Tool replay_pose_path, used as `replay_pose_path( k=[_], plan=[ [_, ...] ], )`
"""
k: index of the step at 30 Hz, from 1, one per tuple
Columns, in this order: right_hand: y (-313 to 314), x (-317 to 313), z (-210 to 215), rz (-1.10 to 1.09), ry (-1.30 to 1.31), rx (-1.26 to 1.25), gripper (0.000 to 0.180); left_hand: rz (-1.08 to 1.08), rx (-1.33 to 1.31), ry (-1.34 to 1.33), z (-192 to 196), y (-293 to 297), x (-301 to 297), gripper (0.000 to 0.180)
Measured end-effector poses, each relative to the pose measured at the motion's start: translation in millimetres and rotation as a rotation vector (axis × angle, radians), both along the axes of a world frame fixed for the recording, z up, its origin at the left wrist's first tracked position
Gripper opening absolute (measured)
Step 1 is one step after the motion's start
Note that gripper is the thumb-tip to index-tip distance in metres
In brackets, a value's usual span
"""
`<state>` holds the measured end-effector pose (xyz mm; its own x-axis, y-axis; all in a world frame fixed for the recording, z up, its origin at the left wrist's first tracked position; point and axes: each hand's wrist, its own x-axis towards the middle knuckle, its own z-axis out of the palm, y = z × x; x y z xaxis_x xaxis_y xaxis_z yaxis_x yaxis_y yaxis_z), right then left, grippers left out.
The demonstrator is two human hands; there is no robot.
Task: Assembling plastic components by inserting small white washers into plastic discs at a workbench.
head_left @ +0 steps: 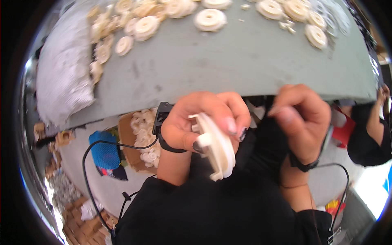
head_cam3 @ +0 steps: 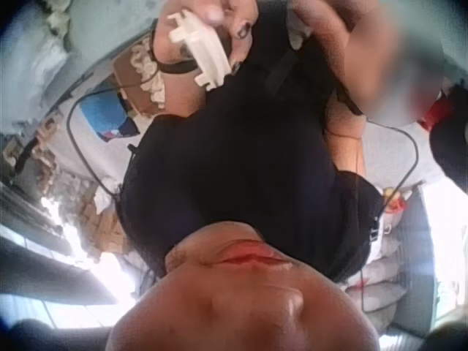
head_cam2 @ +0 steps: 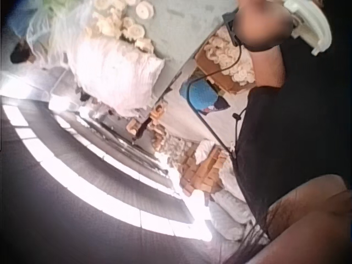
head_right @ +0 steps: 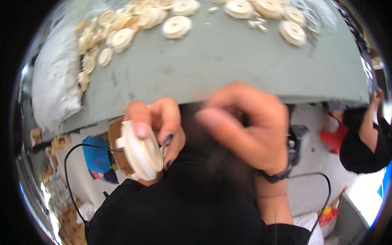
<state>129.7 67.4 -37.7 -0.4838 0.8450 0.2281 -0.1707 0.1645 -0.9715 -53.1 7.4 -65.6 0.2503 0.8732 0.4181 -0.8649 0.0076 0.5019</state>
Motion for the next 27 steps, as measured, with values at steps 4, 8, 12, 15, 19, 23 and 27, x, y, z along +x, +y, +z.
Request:
replay_pose_path(
  k=[4,8,12,15,19,23,27],
  plan=[
    [13,9,-26,-0.23,-0.106,0.039,0.01,0.008,-0.154,0.771,-3,-42,-73,0.03],
    [29,18,-42,-0.188,-0.034,-0.007,0.014,0.161,-0.475,1.497,-9,-95,-107,0.032],
    [32,2,-44,-0.278,-0.013,-0.004,0.018,0.05,-0.829,2.278,-57,-156,-145,0.037],
    [36,2,-43,-0.286,-0.012,0.021,0.018,0.259,-0.838,2.406,-77,-175,-166,0.034],
    [40,7,-43,-0.332,0.008,0.035,0.018,0.392,-0.736,1.856,-24,-126,-163,0.019],
    [60,21,-29,-0.432,-0.096,0.098,0.013,0.526,-0.116,1.557,69,-52,-131,0.01],
    [96,26,-20,-0.411,-0.37,0.188,0.009,0.163,0.93,0.916,135,15,-89,0.004]
  ],
)
